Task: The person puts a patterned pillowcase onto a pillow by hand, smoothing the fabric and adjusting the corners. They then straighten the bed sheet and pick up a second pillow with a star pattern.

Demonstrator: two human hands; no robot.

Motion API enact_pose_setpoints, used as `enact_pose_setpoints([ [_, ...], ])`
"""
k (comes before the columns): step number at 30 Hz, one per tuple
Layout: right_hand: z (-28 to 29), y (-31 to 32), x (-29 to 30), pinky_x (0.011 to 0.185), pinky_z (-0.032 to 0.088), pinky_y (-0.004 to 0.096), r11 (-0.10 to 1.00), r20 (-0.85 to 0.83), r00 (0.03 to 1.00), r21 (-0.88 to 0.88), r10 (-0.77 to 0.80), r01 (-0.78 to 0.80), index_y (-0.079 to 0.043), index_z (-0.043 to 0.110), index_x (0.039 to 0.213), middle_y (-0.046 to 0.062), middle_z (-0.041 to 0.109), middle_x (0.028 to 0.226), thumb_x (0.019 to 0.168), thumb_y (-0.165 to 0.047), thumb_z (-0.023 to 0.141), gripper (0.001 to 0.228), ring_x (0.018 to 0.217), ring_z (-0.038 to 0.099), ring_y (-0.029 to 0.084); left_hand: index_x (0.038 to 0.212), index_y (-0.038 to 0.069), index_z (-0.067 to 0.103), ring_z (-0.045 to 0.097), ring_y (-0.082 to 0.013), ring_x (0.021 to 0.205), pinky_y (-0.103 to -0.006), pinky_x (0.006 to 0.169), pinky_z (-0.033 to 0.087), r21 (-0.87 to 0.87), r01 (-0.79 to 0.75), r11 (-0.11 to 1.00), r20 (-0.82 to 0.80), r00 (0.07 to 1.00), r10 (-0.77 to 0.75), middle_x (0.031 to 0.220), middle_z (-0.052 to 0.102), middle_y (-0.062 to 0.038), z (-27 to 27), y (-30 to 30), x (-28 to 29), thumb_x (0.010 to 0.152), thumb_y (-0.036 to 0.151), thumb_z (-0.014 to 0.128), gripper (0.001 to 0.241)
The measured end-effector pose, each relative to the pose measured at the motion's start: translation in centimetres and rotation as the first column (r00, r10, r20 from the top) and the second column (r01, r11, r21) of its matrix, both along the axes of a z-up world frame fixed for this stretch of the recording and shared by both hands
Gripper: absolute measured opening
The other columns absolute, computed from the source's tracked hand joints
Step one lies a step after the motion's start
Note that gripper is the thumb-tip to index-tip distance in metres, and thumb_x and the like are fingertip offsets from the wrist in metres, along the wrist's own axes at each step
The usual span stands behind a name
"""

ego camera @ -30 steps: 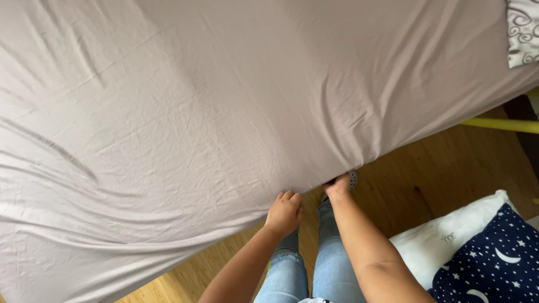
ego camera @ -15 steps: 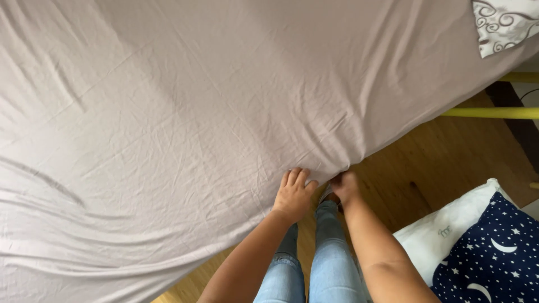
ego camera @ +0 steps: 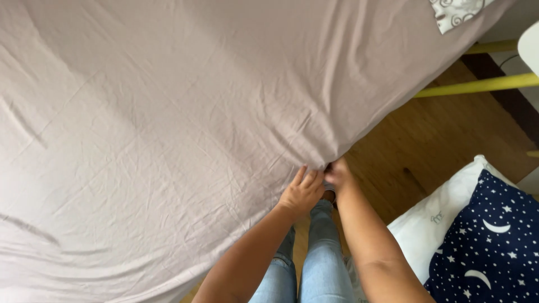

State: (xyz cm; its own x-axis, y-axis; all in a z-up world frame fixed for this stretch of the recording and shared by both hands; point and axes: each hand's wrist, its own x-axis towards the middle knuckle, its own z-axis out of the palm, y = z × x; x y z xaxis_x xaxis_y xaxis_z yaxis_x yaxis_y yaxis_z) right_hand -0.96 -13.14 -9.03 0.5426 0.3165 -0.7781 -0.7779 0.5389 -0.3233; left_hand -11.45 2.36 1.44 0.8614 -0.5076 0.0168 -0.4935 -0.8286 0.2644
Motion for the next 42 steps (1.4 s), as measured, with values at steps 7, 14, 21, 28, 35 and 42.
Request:
enact_pose_setpoints([
  [7, 1.5, 3.3, -0.8, 0.101, 0.054, 0.046, 0.985, 0.0, 0.996, -0.147, -0.093, 0.092, 0.001, 0.054, 0.138, 0.021, 0.06, 0.132, 0.105, -0.044, 0.04, 0.058, 0.119, 0.063, 0.033, 0.162, 0.04, 0.007, 0.02, -0.043, 0.154, -0.0712, 0.117, 0.014, 0.294, -0.173, 0.94, -0.112, 0.97, 0.214, 0.169, 0.018, -0.015, 0.2, -0.7, 4.3, 0.086, 0.025, 0.067, 0.097],
  [14, 3.3, 4.9, -0.3, 0.103, 0.055, 0.046, 0.983, 0.02, 0.983, -0.038, -0.18, 0.181, -0.005, 0.045, 0.145, 0.018, 0.056, 0.142, 0.101, -0.057, 0.027, 0.071, 0.128, 0.059, 0.031, 0.161, 0.05, 0.011, 0.015, -0.0417, 0.155, -0.0771, 0.116, 0.017, 0.229, -0.307, 0.924, 0.06, 0.952, 0.301, 0.17, 0.012, -0.013, -0.4, -0.7, 4.1, 0.093, 0.028, 0.066, 0.09],
  [21, -1.8, 4.4, -1.0, 0.102, 0.047, 0.051, 0.97, -0.094, 0.968, -0.093, -0.235, 0.226, -0.01, 0.042, 0.147, 0.018, 0.048, 0.146, 0.098, -0.059, 0.025, 0.071, 0.129, 0.052, 0.035, 0.161, 0.04, 0.029, 0.016, -0.037, 0.158, -0.0741, 0.119, 0.018, 0.175, -0.229, 0.958, 0.162, 0.966, 0.201, 0.173, 0.015, -0.009, -1.7, -0.3, 3.8, 0.101, 0.036, 0.055, 0.066],
  [28, -3.7, 3.9, -1.6, 0.099, 0.05, 0.049, 0.987, -0.109, 0.985, -0.104, -0.136, 0.125, -0.009, 0.048, 0.141, 0.016, 0.055, 0.138, 0.098, -0.053, 0.033, 0.063, 0.122, 0.056, 0.032, 0.163, 0.027, 0.035, 0.023, -0.0289, 0.157, -0.0623, 0.124, 0.021, 0.243, -0.233, 0.942, 0.268, 0.949, 0.166, 0.171, 0.024, -0.002, -0.9, -0.3, 2.4, 0.102, 0.037, 0.049, 0.063],
  [35, -2.4, 1.2, -1.9, 0.096, 0.054, 0.047, 0.987, -0.119, 0.991, -0.156, -0.058, 0.039, -0.009, 0.054, 0.135, 0.014, 0.063, 0.131, 0.099, -0.046, 0.04, 0.054, 0.116, 0.061, 0.03, 0.157, 0.021, 0.047, 0.027, -0.0301, 0.157, -0.0593, 0.127, 0.027, 0.141, 0.035, 0.989, 0.207, 0.976, -0.064, 0.171, 0.027, -0.006, -4.1, 0.8, -1.5, 0.107, 0.034, 0.053, 0.052],
  [42, -4.4, -2.1, -1.6, 0.093, 0.057, 0.045, 0.981, -0.148, 0.986, -0.17, 0.073, -0.098, -0.008, 0.061, 0.129, 0.011, 0.07, 0.123, 0.099, -0.039, 0.048, 0.045, 0.109, 0.066, 0.027, 0.161, 0.03, 0.031, 0.028, -0.0409, 0.147, -0.0713, 0.117, 0.021, -0.035, -0.267, 0.963, -0.124, 0.957, 0.261, 0.162, 0.026, -0.017, 0.6, 5.2, -4.3, 0.091, 0.026, 0.065, 0.078],
])
